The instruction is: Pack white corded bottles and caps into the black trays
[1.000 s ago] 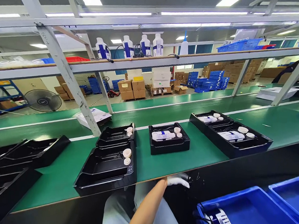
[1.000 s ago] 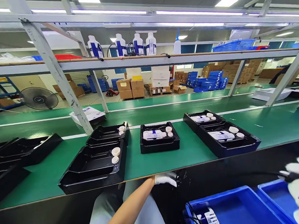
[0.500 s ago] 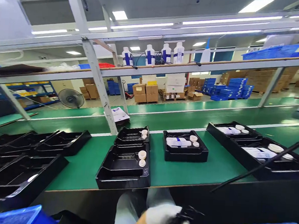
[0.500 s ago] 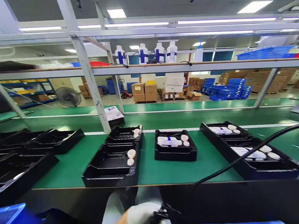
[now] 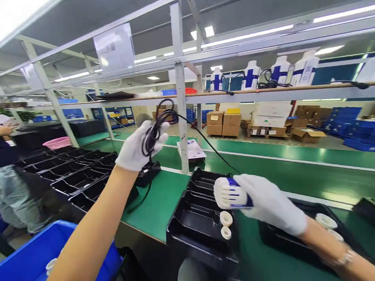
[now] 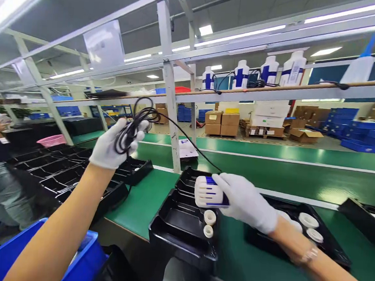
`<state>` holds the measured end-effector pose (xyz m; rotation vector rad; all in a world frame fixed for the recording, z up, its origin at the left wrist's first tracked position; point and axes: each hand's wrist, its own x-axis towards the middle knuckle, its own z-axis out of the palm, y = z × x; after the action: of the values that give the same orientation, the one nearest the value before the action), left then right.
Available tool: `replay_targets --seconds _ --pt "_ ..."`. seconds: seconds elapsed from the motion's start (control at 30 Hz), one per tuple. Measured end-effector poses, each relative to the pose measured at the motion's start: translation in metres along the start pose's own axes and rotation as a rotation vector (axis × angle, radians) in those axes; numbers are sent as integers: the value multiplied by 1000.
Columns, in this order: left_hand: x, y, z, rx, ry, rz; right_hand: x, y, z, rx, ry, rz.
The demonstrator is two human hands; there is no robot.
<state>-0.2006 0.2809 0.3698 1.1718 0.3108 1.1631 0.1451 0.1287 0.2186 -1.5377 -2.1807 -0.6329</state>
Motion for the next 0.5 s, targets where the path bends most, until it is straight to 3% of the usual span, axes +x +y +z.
replay_targets --seconds 0.1,0.23,0.37,0.5 --pt "65 -3 -4 153 -56 -38 63 8 75 -10 -210 117" --pt "117 -45 -29 340 -126 -53 116 27 155 50 -377 277" --pt "135 -92 -76 474 -197 -33 138 42 198 162 -497 321" --pt "134 -133 -125 481 -149 -86 146 43 222 315 -661 346"
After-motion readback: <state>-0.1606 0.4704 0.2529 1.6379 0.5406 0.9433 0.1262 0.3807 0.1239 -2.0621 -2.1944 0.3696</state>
